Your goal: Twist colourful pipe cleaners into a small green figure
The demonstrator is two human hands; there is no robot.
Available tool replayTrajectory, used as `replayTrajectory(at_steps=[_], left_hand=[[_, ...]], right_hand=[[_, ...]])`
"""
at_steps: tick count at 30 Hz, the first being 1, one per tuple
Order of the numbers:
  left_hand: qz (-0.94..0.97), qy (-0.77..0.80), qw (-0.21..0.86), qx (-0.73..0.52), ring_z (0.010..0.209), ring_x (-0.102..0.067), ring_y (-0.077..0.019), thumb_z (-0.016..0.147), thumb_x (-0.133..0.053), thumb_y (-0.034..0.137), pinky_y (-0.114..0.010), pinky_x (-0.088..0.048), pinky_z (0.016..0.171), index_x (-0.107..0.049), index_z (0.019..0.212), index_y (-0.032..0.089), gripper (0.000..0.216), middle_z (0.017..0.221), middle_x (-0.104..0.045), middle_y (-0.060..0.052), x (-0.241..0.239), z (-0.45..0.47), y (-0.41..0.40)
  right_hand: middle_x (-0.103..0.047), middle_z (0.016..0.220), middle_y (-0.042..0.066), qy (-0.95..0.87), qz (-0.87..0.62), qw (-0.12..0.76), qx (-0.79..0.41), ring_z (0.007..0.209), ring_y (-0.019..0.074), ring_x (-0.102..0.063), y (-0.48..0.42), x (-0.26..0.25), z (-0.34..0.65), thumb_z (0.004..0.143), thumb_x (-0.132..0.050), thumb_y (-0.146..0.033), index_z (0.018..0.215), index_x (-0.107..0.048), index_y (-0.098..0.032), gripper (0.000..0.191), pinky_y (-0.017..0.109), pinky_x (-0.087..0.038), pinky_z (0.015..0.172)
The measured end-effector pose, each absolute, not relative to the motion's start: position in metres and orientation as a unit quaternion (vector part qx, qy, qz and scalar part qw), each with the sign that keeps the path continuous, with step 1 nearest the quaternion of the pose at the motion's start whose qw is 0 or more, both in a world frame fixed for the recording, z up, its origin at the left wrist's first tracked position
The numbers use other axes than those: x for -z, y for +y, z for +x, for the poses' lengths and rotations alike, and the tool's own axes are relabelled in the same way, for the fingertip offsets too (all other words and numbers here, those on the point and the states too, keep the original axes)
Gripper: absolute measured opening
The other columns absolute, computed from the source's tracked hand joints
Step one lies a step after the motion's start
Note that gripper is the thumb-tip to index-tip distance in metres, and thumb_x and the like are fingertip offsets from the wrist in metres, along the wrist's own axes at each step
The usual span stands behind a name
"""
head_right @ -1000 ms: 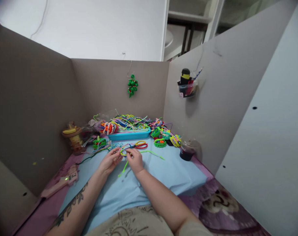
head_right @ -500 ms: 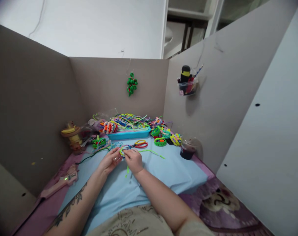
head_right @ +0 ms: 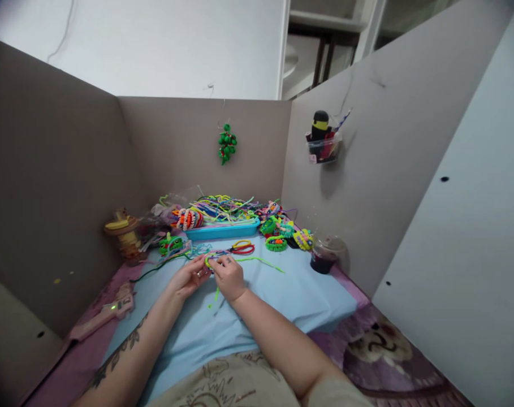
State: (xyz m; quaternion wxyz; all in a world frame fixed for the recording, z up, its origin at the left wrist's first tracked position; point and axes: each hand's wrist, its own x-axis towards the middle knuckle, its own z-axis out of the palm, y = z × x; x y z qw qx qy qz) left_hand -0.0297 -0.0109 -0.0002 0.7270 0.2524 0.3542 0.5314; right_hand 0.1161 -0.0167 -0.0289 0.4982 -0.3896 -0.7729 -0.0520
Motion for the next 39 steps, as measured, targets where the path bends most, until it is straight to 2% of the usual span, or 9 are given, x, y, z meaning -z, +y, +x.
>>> replayTrajectory(at_steps=[6,11,15,20,24,27,30,34,39], left_hand=[[0.284,0.376,0.689,-0.551,0.053,-0.055,-0.0065,0.055,-0.075,0.010,-0.022,-0.048,0.060,-0.060,0.077,0.015,0.028,0.066,-0.060,0.002,-0.001,-0.028,-0.012],[0.357,0.399,0.575,-0.618,0.059,-0.055,-0.0086,0.048,-0.079,0.019,-0.020,-0.043,0.059,-0.059,0.075,0.014,0.035,0.064,-0.059,0.002,0.003,-0.023,-0.009],[0.443,0.421,0.441,-0.657,0.063,-0.054,-0.0105,0.055,-0.074,0.025,-0.021,-0.042,0.062,-0.057,0.075,0.015,0.028,0.067,-0.058,0.000,0.005,-0.020,-0.006],[0.499,0.437,0.342,-0.666,0.065,-0.054,-0.0114,0.059,-0.069,0.018,-0.021,-0.040,0.065,-0.053,0.080,0.019,0.026,0.069,-0.055,0.002,0.005,-0.019,-0.010],[0.518,0.454,0.310,-0.655,0.063,-0.053,-0.0114,0.060,-0.068,0.017,-0.021,-0.039,0.063,-0.051,0.084,0.022,0.030,0.068,-0.054,0.003,0.006,-0.020,-0.011],[0.505,0.453,0.337,-0.653,0.064,-0.055,-0.0115,0.059,-0.071,0.022,-0.021,-0.040,0.061,-0.049,0.084,0.021,0.033,0.068,-0.055,0.003,0.005,-0.022,-0.008],[0.464,0.439,0.406,-0.654,0.061,-0.056,-0.0111,0.057,-0.073,0.028,-0.021,-0.041,0.061,-0.048,0.087,0.019,0.040,0.067,-0.056,0.002,0.004,-0.025,-0.005],[0.427,0.416,0.479,-0.644,0.058,-0.056,-0.0105,0.052,-0.076,0.030,-0.023,-0.042,0.062,-0.048,0.091,0.019,0.050,0.066,-0.058,0.003,0.003,-0.026,-0.005],[0.449,0.415,0.467,-0.639,0.061,-0.058,-0.0110,0.054,-0.075,0.027,-0.022,-0.043,0.063,-0.048,0.090,0.019,0.046,0.064,-0.058,0.004,0.005,-0.023,-0.005]], right_hand=[[-0.058,0.077,0.005,-0.770,-0.403,0.493,0.025,0.073,0.0161,-0.052,-0.015,0.030,0.114,0.081,-0.045,-0.012,0.100,-0.067,-0.025,0.031,0.026,-0.043,0.067],[-0.060,0.078,0.004,-0.750,-0.367,0.539,-0.116,0.075,0.0149,-0.056,-0.011,0.031,0.110,0.077,-0.044,-0.009,0.099,-0.066,-0.022,0.034,0.026,-0.046,0.069],[-0.062,0.075,0.003,-0.720,-0.349,0.560,-0.214,0.070,0.0140,-0.058,-0.015,0.028,0.105,0.075,-0.044,-0.011,0.090,-0.066,-0.020,0.028,0.025,-0.046,0.065],[-0.054,0.064,-0.004,-0.686,-0.336,0.568,-0.306,0.054,0.0098,-0.051,-0.025,0.025,0.098,0.074,-0.048,-0.018,0.091,-0.052,-0.019,0.018,0.020,-0.041,0.051],[-0.049,0.062,-0.005,-0.653,-0.315,0.586,-0.362,0.054,0.0091,-0.049,-0.025,0.022,0.098,0.074,-0.051,-0.023,0.083,-0.045,-0.020,0.012,0.019,-0.040,0.050],[-0.053,0.064,-0.003,-0.627,-0.308,0.595,-0.397,0.055,0.0102,-0.052,-0.017,0.024,0.102,0.075,-0.052,-0.025,0.084,-0.045,-0.020,0.013,0.020,-0.042,0.051],[-0.059,0.074,0.001,-0.612,-0.326,0.612,-0.380,0.058,0.0115,-0.055,-0.010,0.028,0.107,0.078,-0.047,-0.025,0.092,-0.050,-0.019,0.015,0.022,-0.045,0.052],[-0.061,0.086,0.004,-0.686,-0.335,0.592,-0.261,0.067,0.0126,-0.055,-0.008,0.029,0.114,0.076,-0.050,-0.019,0.099,-0.059,-0.020,0.024,0.024,-0.046,0.059],[-0.063,0.085,0.004,-0.757,-0.314,0.549,-0.164,0.076,0.0149,-0.056,-0.014,0.028,0.116,0.079,-0.053,-0.020,0.095,-0.063,-0.022,0.019,0.027,-0.046,0.070]])
